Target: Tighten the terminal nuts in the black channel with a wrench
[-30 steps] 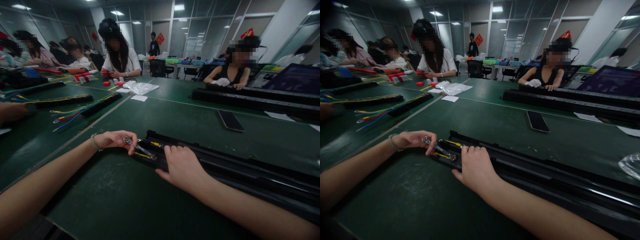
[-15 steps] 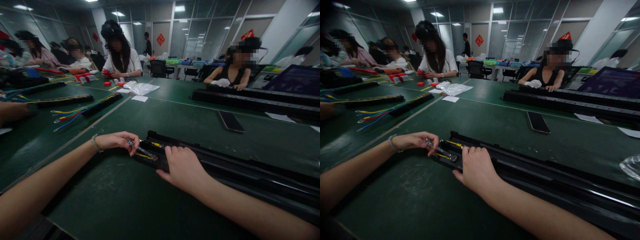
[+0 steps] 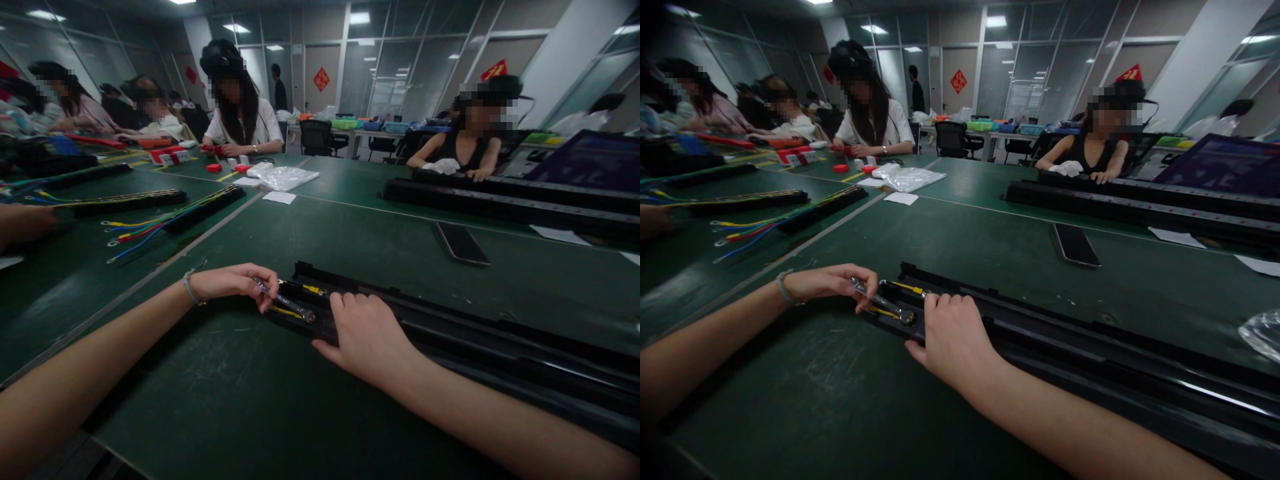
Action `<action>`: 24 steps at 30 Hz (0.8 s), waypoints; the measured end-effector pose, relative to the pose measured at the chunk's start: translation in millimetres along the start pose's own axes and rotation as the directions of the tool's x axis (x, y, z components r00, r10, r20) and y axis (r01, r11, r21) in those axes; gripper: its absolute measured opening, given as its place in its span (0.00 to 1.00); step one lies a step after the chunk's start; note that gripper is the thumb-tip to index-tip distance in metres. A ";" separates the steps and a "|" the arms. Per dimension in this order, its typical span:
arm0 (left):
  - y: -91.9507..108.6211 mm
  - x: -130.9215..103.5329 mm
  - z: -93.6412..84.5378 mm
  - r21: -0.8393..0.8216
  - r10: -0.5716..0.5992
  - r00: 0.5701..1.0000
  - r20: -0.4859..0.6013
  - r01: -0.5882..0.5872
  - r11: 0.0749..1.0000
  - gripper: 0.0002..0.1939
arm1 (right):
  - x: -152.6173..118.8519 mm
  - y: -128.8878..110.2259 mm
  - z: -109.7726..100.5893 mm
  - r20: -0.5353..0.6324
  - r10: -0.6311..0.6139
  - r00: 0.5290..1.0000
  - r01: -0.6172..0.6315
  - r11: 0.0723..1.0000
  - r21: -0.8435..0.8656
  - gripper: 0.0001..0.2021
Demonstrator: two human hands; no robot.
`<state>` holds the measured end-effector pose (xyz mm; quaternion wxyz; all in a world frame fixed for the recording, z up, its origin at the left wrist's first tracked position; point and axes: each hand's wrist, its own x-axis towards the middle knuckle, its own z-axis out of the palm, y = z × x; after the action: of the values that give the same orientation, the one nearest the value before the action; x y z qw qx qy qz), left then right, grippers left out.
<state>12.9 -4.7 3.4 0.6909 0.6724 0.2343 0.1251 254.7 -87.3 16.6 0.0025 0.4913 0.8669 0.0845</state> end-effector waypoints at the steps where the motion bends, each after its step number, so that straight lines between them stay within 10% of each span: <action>1: -0.2 -0.1 0.0 0.001 0.002 1.000 0.000 -0.002 1.000 0.10 | 0.0 0.1 -0.2 -0.001 0.002 1.000 -0.002 1.000 0.000 0.25; 24: -1.4 0.1 -0.7 0.046 -0.003 1.000 -0.005 0.004 0.999 0.07 | -1.0 -0.4 -2.8 0.030 0.007 1.000 -0.007 1.000 -0.003 0.24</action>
<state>12.5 -4.1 2.0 0.6749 0.6875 0.2399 0.1199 254.6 -88.7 19.2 0.0160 0.4955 0.8649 0.0785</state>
